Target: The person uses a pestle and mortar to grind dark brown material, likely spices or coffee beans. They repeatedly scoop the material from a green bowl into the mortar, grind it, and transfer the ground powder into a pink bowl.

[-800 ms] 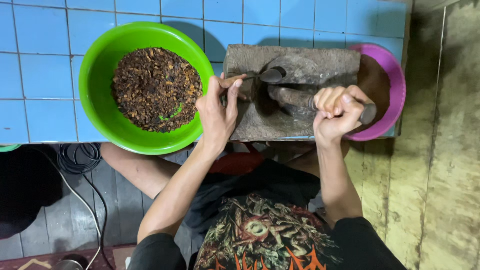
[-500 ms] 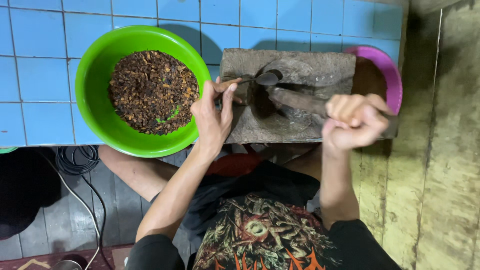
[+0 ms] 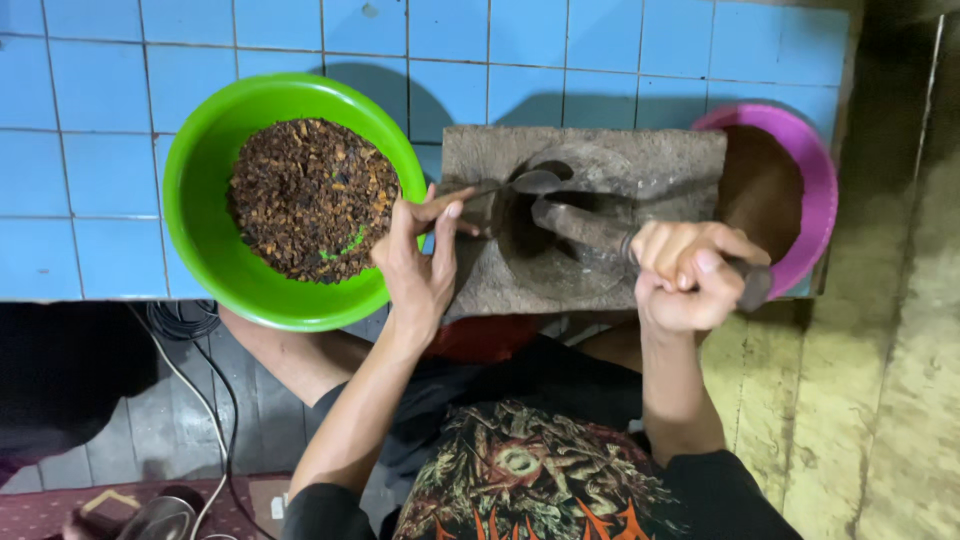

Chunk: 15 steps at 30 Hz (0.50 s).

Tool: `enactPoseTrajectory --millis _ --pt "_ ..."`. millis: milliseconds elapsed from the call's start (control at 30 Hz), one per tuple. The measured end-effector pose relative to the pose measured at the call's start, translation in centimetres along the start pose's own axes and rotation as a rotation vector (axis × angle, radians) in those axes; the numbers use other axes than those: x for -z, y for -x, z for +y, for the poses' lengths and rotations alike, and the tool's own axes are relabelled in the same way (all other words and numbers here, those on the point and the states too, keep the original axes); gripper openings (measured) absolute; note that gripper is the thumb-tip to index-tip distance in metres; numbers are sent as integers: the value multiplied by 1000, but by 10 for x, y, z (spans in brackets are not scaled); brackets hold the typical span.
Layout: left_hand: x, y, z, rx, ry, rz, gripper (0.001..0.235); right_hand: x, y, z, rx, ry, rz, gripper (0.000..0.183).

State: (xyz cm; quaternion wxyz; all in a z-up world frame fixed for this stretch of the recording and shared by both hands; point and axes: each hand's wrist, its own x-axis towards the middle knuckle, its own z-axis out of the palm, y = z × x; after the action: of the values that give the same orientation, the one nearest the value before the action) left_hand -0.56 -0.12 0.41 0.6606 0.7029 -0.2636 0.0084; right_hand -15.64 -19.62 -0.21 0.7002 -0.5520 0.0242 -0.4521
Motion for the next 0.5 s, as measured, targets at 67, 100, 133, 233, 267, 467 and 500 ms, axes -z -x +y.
enactPoseTrajectory --millis 67,100,133,233,267,467,500 --pt "1 -2 -3 -19 12 -4 7 2 2 16 11 -29 -13 30" --pt "1 0 -4 -29 29 0 7 5 5 21 14 -53 -34 28" --pt "1 2 -5 -19 31 -8 7 -4 -1 14 7 -47 -26 28" --pt "2 2 -6 -12 -1 -13 7 -20 -19 3 -37 3 -29 31" --pt "3 2 -4 -13 -21 -6 7 -17 -19 4 -60 -12 -22 29" --pt "3 5 -2 -3 -47 6 9 -12 -21 -13 -63 -31 -8 25" --pt "4 8 -3 -4 -44 6 9 -14 -21 -22 -74 16 -19 23"
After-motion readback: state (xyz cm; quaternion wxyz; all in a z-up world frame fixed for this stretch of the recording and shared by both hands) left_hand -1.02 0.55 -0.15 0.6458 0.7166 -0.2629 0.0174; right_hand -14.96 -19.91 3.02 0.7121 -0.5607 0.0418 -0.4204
